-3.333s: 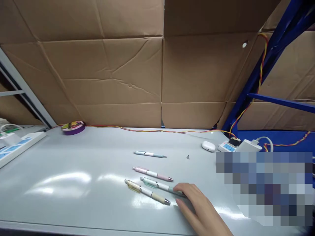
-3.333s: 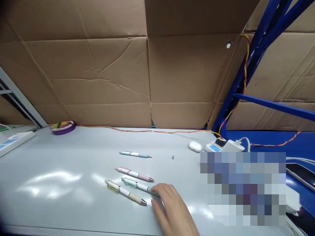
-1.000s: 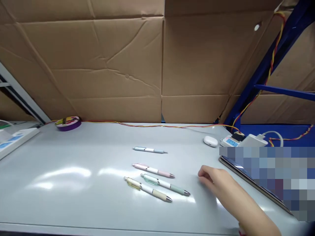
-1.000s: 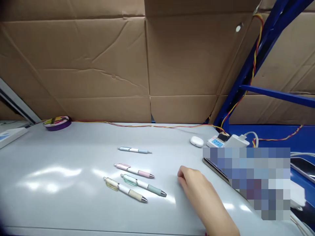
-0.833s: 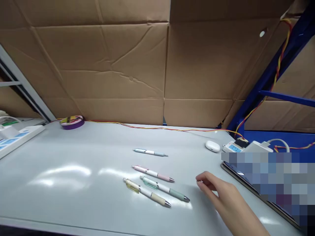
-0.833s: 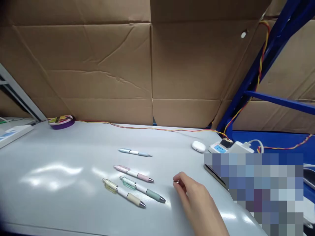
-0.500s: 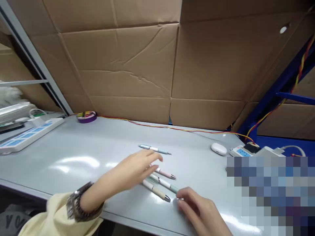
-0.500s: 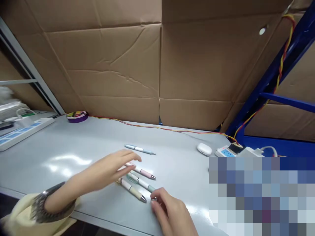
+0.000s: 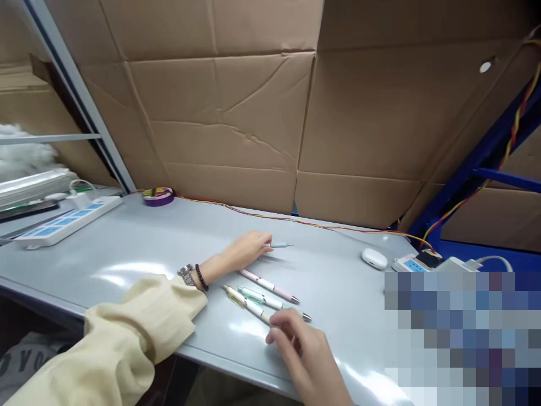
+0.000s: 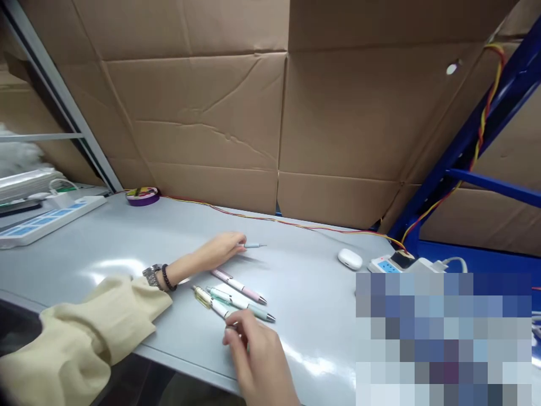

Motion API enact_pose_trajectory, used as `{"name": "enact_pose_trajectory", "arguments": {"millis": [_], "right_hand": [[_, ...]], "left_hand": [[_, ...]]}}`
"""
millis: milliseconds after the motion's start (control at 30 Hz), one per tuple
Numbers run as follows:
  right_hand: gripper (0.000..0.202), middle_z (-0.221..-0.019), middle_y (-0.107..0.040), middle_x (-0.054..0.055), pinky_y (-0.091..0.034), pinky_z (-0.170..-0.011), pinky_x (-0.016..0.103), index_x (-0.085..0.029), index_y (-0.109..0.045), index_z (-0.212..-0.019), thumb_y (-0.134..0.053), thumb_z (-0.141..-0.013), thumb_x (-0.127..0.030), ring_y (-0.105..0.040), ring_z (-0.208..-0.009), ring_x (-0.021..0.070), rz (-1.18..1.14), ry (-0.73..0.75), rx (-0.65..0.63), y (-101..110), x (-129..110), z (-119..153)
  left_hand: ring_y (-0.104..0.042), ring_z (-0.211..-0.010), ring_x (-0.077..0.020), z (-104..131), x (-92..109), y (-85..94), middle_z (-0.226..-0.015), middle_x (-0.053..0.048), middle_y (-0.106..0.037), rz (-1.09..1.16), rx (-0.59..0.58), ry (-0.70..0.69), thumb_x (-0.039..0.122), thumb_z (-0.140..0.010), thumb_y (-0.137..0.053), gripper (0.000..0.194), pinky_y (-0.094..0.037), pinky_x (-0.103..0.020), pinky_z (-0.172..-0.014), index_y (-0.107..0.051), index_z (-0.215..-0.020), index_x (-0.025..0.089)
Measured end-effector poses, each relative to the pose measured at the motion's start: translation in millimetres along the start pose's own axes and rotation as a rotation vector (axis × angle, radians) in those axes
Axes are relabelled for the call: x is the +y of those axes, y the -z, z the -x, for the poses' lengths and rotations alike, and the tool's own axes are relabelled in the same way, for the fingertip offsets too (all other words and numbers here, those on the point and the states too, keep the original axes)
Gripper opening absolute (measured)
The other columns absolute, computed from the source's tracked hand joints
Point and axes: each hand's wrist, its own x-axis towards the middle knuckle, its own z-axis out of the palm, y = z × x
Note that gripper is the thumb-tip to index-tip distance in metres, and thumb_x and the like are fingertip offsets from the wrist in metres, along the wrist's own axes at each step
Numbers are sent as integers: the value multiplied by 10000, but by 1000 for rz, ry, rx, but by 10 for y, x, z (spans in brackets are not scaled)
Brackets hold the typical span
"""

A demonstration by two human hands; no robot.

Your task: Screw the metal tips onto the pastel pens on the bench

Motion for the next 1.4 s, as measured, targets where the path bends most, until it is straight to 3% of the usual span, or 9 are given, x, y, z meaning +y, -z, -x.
{"name": "enact_pose_trajectory", "arguments": {"millis": [67, 133, 333, 433, 533, 700, 800, 1033, 1400], "right_hand": [[155, -731, -639, -11, -429, -594, 193, -218, -538, -875, -389, -903, -250, -594, -644, 134, 38, 30, -82, -10, -6, -11], [175, -726, -643, -7, -436, -588, 202, -220, -550, -862, -388, -908, -270, -593, -640, 142, 65, -7, -20, -28, -3, -24], [226, -987, -671, 90, -492, -581, 230, -195, -553, -950, -447, -876, -380, -627, -701, 160, -147, -137, 477, 33, -5, 33], [255, -997, -672, 114, -514, -589, 250, -181, -539, -961, -494, -847, -405, -636, -737, 181, -232, -201, 621, 89, 0, 83], [256, -933, -682, 86, -515, -643, 258, -185, -590, -899, -512, -833, -420, -633, -765, 189, -177, -183, 598, 102, 33, 90], [221, -868, -681, 37, -502, -604, 213, -217, -656, -859, -514, -835, -385, -618, -696, 158, -58, -88, 453, 79, 101, 59], [215, -901, -679, 35, -503, -577, 190, -222, -654, -885, -505, -843, -372, -624, -716, 154, -42, -107, 410, 109, 125, 70], [184, -860, -698, 11, -508, -645, 185, -234, -679, -877, -522, -846, -325, -642, -719, 149, -100, -111, 165, 171, 106, 93], [125, -867, -707, -1, -498, -720, 201, -249, -684, -869, -567, -826, -256, -653, -814, 170, -132, -46, 271, 67, 112, 74]], "left_hand": [[-527, -706, -166, 29, 27, 51, -778, -10, -562, -4, 34, 24, 300, -958, -303, 207, -395, -261, -634, -475, -939, 186], [-535, -684, -162, 68, 75, 96, -782, -10, -574, -8, 64, 34, 289, -967, -249, 232, -391, -258, -608, -457, -977, 185], [-573, -693, -151, 253, 369, 228, -818, -10, -612, -16, 65, -60, 398, -952, -316, 262, -378, -232, -575, -469, -995, 189], [-573, -658, -134, 445, 554, 254, -774, -7, -611, -50, 64, -186, 354, -974, -253, 286, -358, -215, -527, -486, -974, 188], [-579, -644, -141, 714, 706, 197, -756, -10, -616, -73, 61, -183, 318, -974, -246, 279, -366, -218, -518, -495, -972, 193], [-585, -634, -143, 1048, 792, 61, -750, 6, -626, -26, 9, -44, 265, -958, -310, 198, -390, -222, -543, -494, -918, 205], [-581, -631, -148, 1085, 790, 46, -764, 3, -629, -13, 3, -27, 263, -950, -335, 172, -389, -229, -540, -489, -903, 199], [-542, -563, -135, 1064, 814, 72, -703, 9, -603, -34, 1, -74, 252, -947, -336, 188, -342, -225, -490, -477, -838, 192], [-549, -554, -136, 1101, 813, 31, -702, 17, -599, -57, 35, -95, 221, -957, -276, 211, -328, -233, -458, -470, -878, 194]]}}
